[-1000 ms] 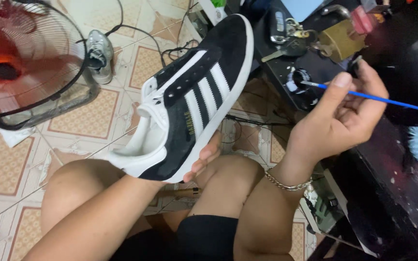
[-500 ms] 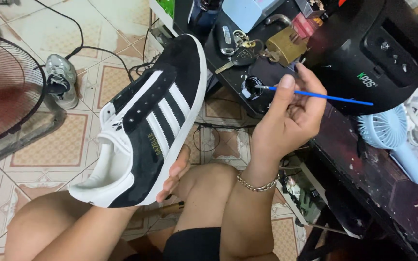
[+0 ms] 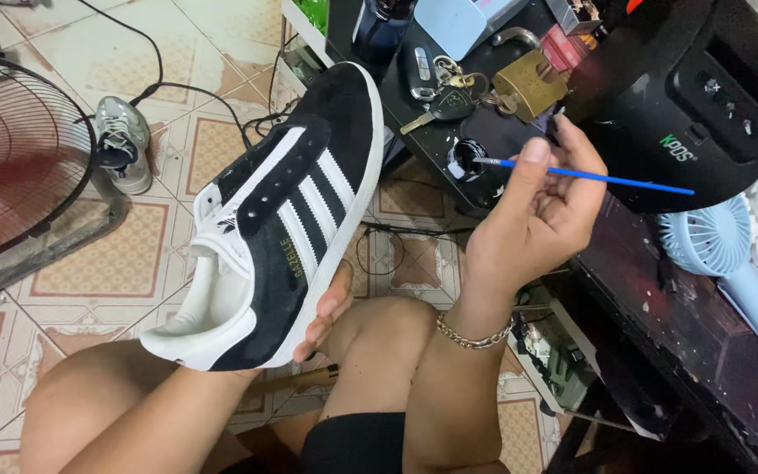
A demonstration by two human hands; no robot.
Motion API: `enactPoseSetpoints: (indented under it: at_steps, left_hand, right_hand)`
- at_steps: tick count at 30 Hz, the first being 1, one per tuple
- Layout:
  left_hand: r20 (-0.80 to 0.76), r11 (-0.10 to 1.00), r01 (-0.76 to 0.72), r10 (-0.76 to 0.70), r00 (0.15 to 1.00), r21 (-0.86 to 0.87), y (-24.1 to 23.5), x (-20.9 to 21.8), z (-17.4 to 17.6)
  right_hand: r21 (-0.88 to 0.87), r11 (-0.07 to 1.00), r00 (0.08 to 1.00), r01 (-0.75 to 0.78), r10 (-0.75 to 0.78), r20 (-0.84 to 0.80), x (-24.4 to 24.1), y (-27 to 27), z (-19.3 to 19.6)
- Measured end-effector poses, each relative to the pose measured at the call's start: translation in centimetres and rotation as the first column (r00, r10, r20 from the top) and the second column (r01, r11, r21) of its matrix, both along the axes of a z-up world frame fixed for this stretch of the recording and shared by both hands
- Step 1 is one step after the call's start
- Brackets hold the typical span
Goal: The person is painting the black stripes on a white and black sneaker with a small paintbrush. They repeatedly dip the brush into a small container of black paint and apply it to the shoe's side and heel areas.
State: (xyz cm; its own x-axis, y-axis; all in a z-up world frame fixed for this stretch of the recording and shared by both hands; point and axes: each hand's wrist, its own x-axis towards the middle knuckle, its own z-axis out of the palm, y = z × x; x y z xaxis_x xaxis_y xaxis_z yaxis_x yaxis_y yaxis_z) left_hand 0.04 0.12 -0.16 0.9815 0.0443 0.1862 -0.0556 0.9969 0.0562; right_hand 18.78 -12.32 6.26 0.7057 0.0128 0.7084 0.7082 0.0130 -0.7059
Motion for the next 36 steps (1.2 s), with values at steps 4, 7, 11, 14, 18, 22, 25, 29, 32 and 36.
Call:
enactPoseSetpoints:
  at_steps: [4,7,11,14,18,22,25,29,32,36]
  left_hand:
    - [0.045,0.998,0.047,-0.046,0.998,-0.035,0.2,0.3,0.1]
    - [0.078,0.994,0.091,-0.085,0.993,-0.068,0.7,0.5,-0.9]
    - [0.162,0.983,0.175,-0.164,0.973,-0.055,0.8,0.3,-1.8]
    - [0.111,0.977,0.125,-0.106,0.988,-0.174,0.4,0.2,-1.1]
    - [0.193,0.96,0.189,-0.15,0.97,-0.206,0.5,0.5,-1.5]
    - [0.191,0.957,0.183,-0.141,0.971,-0.225,0.3,0.3,-0.8]
    - [0.164,0.957,0.177,-0.141,0.976,-0.23,0.3,0.1,-0.3]
    - [0.146,0.969,0.162,-0.135,0.98,-0.189,0.4,0.1,-0.1]
    - [0.137,0.978,0.14,-0.119,0.983,-0.155,0.5,0.2,0.0]
    - [0.119,0.984,0.108,-0.091,0.989,-0.143,0.4,0.1,-0.3]
  right_hand:
    - [-0.055,0.998,1.0,0.005,-0.004,0.017,-0.1,-0.1,0.2]
    - [0.0,1.0,0.999,0.001,-0.001,0.037,0.3,-0.3,-0.2]
    - [-0.041,0.999,0.999,-0.021,0.022,0.034,0.5,-0.3,-0.3]
    - [-0.026,1.0,0.999,-0.002,0.003,0.036,0.6,-0.3,-0.4]
    - [-0.031,1.0,0.997,-0.004,0.006,0.071,0.9,-0.4,-0.6]
    - [-0.046,0.999,0.997,0.009,-0.006,0.076,0.7,-0.4,-0.5]
    - [-0.002,1.0,0.999,0.002,-0.002,0.052,0.8,-0.4,-0.4]
    - [-0.094,0.994,0.997,0.053,-0.048,0.056,0.7,-0.4,-0.3]
    - [0.007,1.0,0.999,-0.013,0.013,0.047,0.4,-0.3,0.0]
    - [-0.031,0.999,0.999,-0.026,0.027,0.021,0.5,-0.4,-0.2]
